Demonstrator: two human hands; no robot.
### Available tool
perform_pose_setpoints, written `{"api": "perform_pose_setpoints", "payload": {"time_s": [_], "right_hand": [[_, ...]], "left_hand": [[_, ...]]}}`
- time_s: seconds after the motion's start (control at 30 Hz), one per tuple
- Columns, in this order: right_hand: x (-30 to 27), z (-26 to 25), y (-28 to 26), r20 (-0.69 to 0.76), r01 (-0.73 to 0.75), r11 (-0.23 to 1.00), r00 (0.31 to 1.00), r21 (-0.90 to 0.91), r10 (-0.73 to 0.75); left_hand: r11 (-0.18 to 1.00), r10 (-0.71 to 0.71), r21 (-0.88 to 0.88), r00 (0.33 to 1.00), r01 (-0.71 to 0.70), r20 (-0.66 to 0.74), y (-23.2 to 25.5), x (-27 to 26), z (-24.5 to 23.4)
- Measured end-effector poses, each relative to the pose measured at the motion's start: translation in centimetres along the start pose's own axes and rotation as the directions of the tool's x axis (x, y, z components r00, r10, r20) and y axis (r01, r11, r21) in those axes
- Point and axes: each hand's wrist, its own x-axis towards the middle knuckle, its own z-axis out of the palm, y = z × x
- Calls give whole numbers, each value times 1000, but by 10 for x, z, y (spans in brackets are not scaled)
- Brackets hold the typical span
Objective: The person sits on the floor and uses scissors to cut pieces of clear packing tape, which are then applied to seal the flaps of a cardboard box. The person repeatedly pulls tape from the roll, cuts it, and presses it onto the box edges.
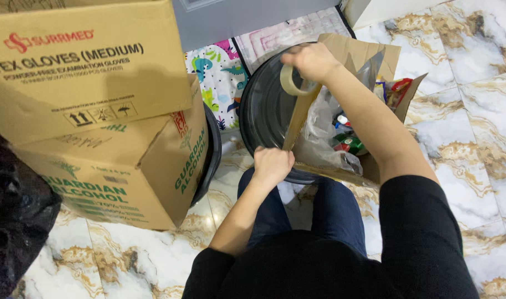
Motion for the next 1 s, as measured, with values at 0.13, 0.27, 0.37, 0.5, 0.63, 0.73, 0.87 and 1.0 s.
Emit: {"api": "perform_pose_setpoints", "payload": {"time_s": [0.13, 0.27, 0.37, 0.5, 0.63, 0.73, 0.87, 1.0], "right_hand": [[-10, 22, 13, 91, -278, 908, 961, 312, 262], [-22, 17, 4, 289, -416, 893, 888, 172, 358], [-25, -1, -4, 351, -399, 898, 880, 183, 320], [-12, -18, 8, 188, -324, 895, 942, 308, 277], [5, -21, 25, 99, -92, 959, 993, 270, 68], [17, -28, 38, 137, -5, 991, 991, 134, -13], [22, -40, 63, 186, 81, 996, 980, -47, -71], [22, -17, 75, 124, -48, 990, 992, 129, 32]], "left_hand": [[999, 25, -23, 1000, -25, 11, -3, 2, -4], [998, 46, -40, 999, -46, -15, -5, 5, -2], [998, 53, -45, 998, -54, -16, -5, 5, -2], [998, 38, -42, 999, -38, 18, -5, 6, -2], [999, 32, -43, 999, -31, 27, -5, 5, -1], [999, 35, -43, 996, -31, 86, -6, 6, -2], [998, 43, -50, 993, -37, 115, -6, 7, -4], [994, 58, -99, 988, -44, 144, -8, 10, -11]]}}
